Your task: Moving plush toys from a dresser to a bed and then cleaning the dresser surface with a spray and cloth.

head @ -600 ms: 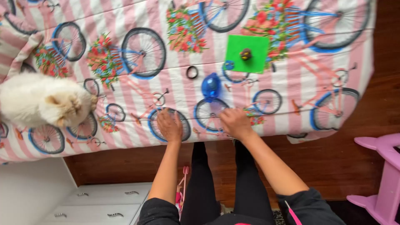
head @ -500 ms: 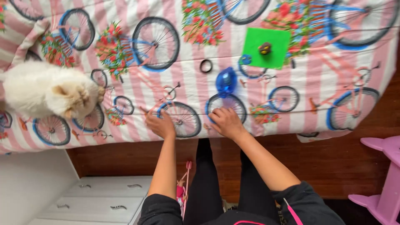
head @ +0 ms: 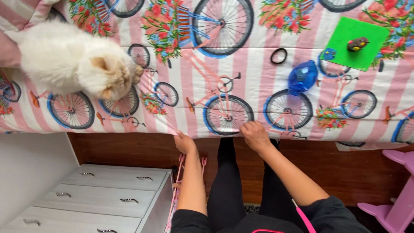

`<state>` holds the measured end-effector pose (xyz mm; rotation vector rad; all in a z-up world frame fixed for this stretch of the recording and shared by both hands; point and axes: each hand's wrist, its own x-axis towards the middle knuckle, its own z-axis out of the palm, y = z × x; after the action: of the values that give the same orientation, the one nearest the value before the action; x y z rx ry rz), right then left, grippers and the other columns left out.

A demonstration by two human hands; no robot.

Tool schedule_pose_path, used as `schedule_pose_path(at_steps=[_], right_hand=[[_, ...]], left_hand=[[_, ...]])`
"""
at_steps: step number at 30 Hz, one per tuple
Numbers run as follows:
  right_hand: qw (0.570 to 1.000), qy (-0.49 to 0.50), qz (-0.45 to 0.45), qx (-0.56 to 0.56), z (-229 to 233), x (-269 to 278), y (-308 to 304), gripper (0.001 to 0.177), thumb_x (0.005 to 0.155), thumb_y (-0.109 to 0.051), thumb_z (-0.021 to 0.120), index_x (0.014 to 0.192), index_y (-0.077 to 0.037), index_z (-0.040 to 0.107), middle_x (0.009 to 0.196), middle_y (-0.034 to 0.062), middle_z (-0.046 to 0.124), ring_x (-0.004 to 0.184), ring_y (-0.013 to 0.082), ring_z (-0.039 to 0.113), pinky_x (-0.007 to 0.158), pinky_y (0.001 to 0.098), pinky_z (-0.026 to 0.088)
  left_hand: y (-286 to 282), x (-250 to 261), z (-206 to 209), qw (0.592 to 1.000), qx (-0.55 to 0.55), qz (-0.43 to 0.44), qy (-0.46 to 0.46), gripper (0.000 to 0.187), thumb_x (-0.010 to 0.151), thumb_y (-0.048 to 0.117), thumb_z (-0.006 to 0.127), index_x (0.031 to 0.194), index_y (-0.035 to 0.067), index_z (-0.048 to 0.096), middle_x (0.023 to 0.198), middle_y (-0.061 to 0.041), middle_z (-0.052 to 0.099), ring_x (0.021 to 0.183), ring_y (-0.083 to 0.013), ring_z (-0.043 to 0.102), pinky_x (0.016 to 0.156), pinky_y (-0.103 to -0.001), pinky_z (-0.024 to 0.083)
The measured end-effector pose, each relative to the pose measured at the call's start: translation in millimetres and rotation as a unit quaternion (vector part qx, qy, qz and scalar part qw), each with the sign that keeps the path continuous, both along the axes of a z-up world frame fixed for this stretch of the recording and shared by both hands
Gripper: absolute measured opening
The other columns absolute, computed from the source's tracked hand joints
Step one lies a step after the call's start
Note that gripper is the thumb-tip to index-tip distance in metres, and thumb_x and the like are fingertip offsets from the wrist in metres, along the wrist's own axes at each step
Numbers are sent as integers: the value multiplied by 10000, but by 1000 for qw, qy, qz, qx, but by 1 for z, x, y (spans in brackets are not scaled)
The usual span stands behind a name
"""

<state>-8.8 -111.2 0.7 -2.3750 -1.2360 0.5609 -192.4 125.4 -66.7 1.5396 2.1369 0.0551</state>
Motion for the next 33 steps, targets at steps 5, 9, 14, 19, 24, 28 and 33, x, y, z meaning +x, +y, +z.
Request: schedule_pose_path(at_steps=[5,9,14,19,24,28,33], right_hand=[[997,-11,62,-43,-19,-13,-6,80,739,-70,629,818,-85,627,843,70,628,850,257,635,764,397,485],[972,26,171,-158,-3,3,27,96,826,-189,693,868,-116,648,851,40,650,855,243,651,753,426,490],[992,-69,98,-40,20,57,112,349,879,-370,749,1131,-140,673,1101,80,636,1017,289,605,838,468,469],[992,-105,-21,-67,20,70,193,766,868,-550,746,1556,-297,523,1673,89,375,1550,363,273,1096,782,246],[979,-58,109,-161,2,2,170,913,781,-716,649,1587,-403,355,1733,25,165,1598,346,34,1070,891,37],[958,-44,198,-205,25,-27,137,942,756,-743,636,1581,-418,322,1710,-4,173,1588,298,47,1081,881,34],[904,34,352,-239,44,-22,124,921,771,-713,642,1558,-330,358,1692,7,195,1546,262,93,1115,811,34]], left_hand=[[-1,-37,-41,999,-15,-36,-9,427,1043,355,506,1035,-40,671,1006,-266,710,923,-456,656,817,-544,493],[25,-18,-50,995,-84,6,-57,343,1005,256,587,1108,-58,678,1083,-294,701,1014,-437,682,898,-505,507],[72,59,17,936,231,-262,38,550,924,161,614,1441,51,464,1523,-225,404,1439,-407,397,1152,-585,343],[105,75,42,866,108,-479,94,772,904,633,660,1557,333,377,1661,-163,213,1532,-419,92,1111,-809,131],[89,44,50,922,-75,-357,127,1042,741,866,635,1597,467,195,1704,-140,-71,1557,-427,-87,1053,-872,116],[71,26,65,932,-156,-297,136,1091,722,871,632,1612,476,140,1709,-106,-124,1569,-430,-110,1045,-871,142],[65,19,75,926,-256,-241,138,1093,794,828,613,1629,453,17,1727,-84,-143,1556,-462,-17,1050,-868,152]])
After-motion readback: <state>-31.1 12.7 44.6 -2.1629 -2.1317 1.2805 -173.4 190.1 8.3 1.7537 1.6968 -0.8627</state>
